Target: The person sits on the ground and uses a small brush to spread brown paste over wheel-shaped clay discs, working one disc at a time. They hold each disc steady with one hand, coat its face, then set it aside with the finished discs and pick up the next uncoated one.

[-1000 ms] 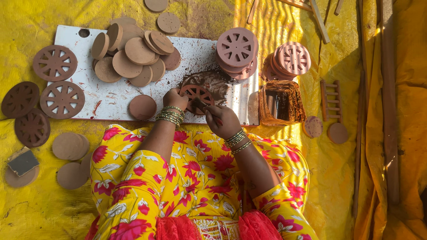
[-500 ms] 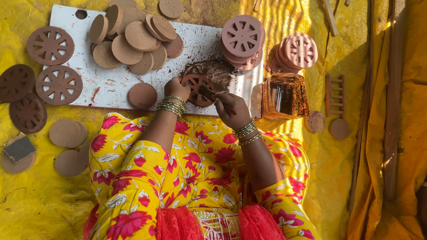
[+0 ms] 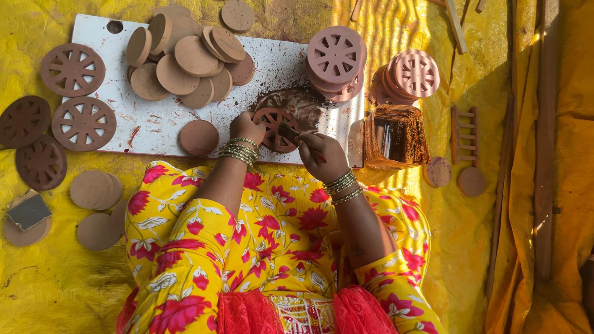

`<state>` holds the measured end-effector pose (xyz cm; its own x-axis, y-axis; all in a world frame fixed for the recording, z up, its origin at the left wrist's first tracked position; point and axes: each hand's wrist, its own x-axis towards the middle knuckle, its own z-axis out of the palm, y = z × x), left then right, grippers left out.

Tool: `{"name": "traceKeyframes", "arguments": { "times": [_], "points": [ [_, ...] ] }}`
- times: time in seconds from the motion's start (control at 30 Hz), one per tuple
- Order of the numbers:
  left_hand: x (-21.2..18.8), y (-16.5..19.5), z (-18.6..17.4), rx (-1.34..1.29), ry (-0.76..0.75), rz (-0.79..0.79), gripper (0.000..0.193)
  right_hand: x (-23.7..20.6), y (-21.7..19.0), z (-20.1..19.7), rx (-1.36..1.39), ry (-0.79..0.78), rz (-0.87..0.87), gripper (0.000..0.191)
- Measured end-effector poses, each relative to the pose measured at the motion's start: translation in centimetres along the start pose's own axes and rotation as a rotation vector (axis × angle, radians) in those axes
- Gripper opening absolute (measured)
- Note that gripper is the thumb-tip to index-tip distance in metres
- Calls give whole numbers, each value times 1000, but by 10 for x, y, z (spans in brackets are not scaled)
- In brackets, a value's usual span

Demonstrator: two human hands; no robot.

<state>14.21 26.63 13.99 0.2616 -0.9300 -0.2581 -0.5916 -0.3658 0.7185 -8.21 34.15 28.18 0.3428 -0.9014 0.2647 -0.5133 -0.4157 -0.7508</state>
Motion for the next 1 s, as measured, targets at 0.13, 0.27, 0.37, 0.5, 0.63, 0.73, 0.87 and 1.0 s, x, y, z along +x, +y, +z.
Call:
{"name": "traceKeyframes", "arguments": {
  "times": [0.13, 0.27, 0.37, 0.5, 0.63, 0.73, 0.87, 1.0],
  "points": [
    [-3, 3, -2, -43, -8, -11, 27, -5, -2, 7, -9, -64, 0, 17],
    [-5, 5, -6, -9, -10, 41, 22, -5, 10, 21, -4, -40, 16, 18],
    [-6, 8, -7, -28, -10, 17, 24, -5, 32, 18, 214, -1, 106, 21],
    [-6, 9, -6, -48, 13, 28, 26, -7, 62, 13, 458, 3, 280, 27],
    [0, 5, -3, -400, -66, -44, 27, -11, 75, 24, 622, 29, 391, 24],
    [5, 1, 0, -646, -158, -87, 26, -9, 81, 31, 707, -12, 425, 20],
    [3, 1, 5, -702, -150, -44, 22, -5, 91, 23, 649, -51, 411, 23],
    [-4, 15, -2, -682, -124, -10, 22, -8, 96, 15, 639, -59, 416, 24]
  ]
}}
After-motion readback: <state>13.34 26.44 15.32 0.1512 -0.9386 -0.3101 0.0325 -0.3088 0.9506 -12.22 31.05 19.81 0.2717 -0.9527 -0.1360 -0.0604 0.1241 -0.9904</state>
